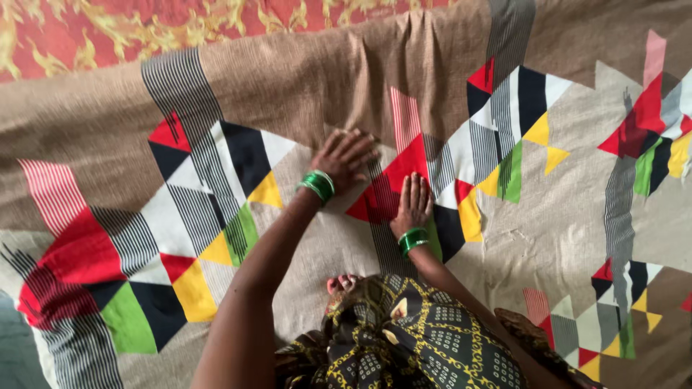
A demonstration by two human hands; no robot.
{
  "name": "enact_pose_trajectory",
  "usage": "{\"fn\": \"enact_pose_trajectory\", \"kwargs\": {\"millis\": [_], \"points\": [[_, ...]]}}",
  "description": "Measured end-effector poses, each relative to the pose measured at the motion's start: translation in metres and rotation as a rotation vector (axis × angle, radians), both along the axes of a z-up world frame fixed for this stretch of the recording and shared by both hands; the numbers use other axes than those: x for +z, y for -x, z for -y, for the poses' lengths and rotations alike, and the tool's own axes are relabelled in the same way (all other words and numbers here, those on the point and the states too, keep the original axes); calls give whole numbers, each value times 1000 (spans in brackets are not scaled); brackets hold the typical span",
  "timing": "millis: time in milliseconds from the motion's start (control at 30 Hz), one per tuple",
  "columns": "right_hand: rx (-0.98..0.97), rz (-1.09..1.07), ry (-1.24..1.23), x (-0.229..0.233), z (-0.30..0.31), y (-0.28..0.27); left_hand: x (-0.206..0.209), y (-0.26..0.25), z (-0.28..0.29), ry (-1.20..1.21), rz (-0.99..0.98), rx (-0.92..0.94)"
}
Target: The person uses their hands to smooth out and flatten a patterned blanket laid out on a floor surface.
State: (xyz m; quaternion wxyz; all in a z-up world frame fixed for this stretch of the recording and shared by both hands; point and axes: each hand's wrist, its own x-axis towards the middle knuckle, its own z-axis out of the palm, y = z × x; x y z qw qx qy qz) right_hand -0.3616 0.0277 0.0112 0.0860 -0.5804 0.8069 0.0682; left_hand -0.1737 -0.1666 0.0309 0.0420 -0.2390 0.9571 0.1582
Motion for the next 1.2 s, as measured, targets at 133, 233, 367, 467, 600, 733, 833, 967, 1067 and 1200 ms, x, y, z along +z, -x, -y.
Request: {"fn": "enact_pose_trajectory", "kwargs": {"millis": [133,233,367,467,600,733,833,967,1067,1200], "points": [[86,-83,235,-4,-3,1,-9,-15,64,138,-96,162],[30,68,192,-7,-6,3,-11,-30,96,74,-126,199],[78,21,302,-8,-4,2,7,-42,116,151,-196,233],[20,101,255,-9,-6,3,33,-79,146,67,-52,463],[36,2,231,-4,-6,1,32,-160,192,-242,64,1011],[-19,88,146,10,-4,-4,-17,-246,210,157,42,1135],[3,20,240,8,-1,-7,-55,-224,149,223,187,832],[4,-103,19,5,1,-4,-48,-78,-36,-175,-116,123],[-47,213,176,-16,-9,8,0,-8,-152,-181,-322,-279],[126,-222,250,-40,-15,19,12,13,-187,-273,-259,-185]]}}
